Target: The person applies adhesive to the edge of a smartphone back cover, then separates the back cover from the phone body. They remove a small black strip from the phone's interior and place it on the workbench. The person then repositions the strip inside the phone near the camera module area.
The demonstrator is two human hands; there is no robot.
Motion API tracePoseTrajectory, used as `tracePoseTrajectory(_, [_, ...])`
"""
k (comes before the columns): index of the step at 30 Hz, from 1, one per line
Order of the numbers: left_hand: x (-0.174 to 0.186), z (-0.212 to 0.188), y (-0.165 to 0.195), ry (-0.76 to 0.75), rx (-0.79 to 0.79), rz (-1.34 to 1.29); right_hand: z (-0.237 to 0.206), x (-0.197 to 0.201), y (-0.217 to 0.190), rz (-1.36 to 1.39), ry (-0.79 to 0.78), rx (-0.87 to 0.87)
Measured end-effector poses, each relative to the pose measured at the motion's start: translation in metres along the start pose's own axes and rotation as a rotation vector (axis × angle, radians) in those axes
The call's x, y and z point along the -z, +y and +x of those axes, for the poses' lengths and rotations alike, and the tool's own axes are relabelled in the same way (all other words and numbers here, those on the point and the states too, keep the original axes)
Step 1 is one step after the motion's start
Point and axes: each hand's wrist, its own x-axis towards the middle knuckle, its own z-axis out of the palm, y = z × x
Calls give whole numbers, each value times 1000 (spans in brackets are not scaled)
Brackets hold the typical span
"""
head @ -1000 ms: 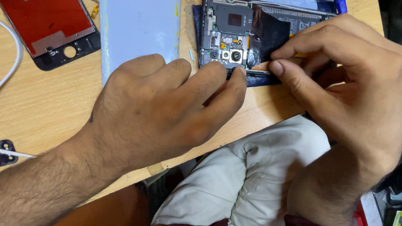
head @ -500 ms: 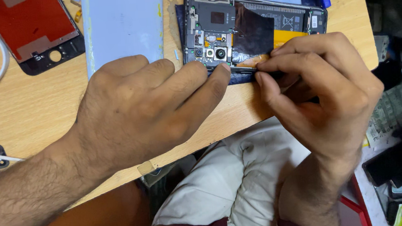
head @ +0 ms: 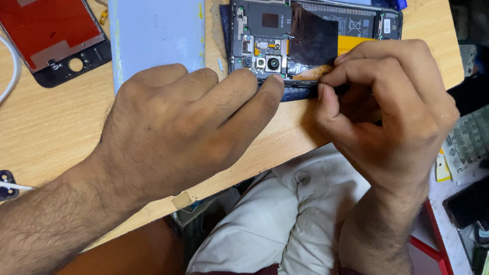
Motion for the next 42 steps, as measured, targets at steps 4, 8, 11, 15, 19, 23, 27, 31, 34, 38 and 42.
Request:
tracePoseTrajectory(4, [2,0,0,0,-13,48,0,-1,-1,-31,-2,26])
tracePoseTrajectory(8, [3,0,0,-2,-22,81,1,4,-5,71,-23,-51])
tracePoseTrajectory(11, [3,0,0,-1,-21,79,5,0,-8,79,-9,-36])
tracePoseTrajectory(15, [3,0,0,6,-16,73,9,-9,-13,8,-1,71])
tracePoseTrajectory(19, [1,-1,0,-1,-10,93,7,-12,-18,-17,6,45])
tracePoseTrajectory(23, [3,-1,0,47,37,25,3,-15,-18,63,9,7])
tracePoseTrajectory(27, [4,0,0,77,98,-37,1,-15,-15,59,13,14])
tracePoseTrajectory(31, [4,2,-1,74,115,-57,-1,-16,-14,89,27,-10])
tracePoseTrajectory(34, [5,2,-1,81,107,-79,-1,-16,-13,77,28,11])
tracePoseTrajectory(38, [4,2,-1,70,99,-55,-1,-15,-10,79,9,41])
tracePoseTrajectory(42, [4,1,-1,84,100,-66,1,-11,-9,88,-19,47])
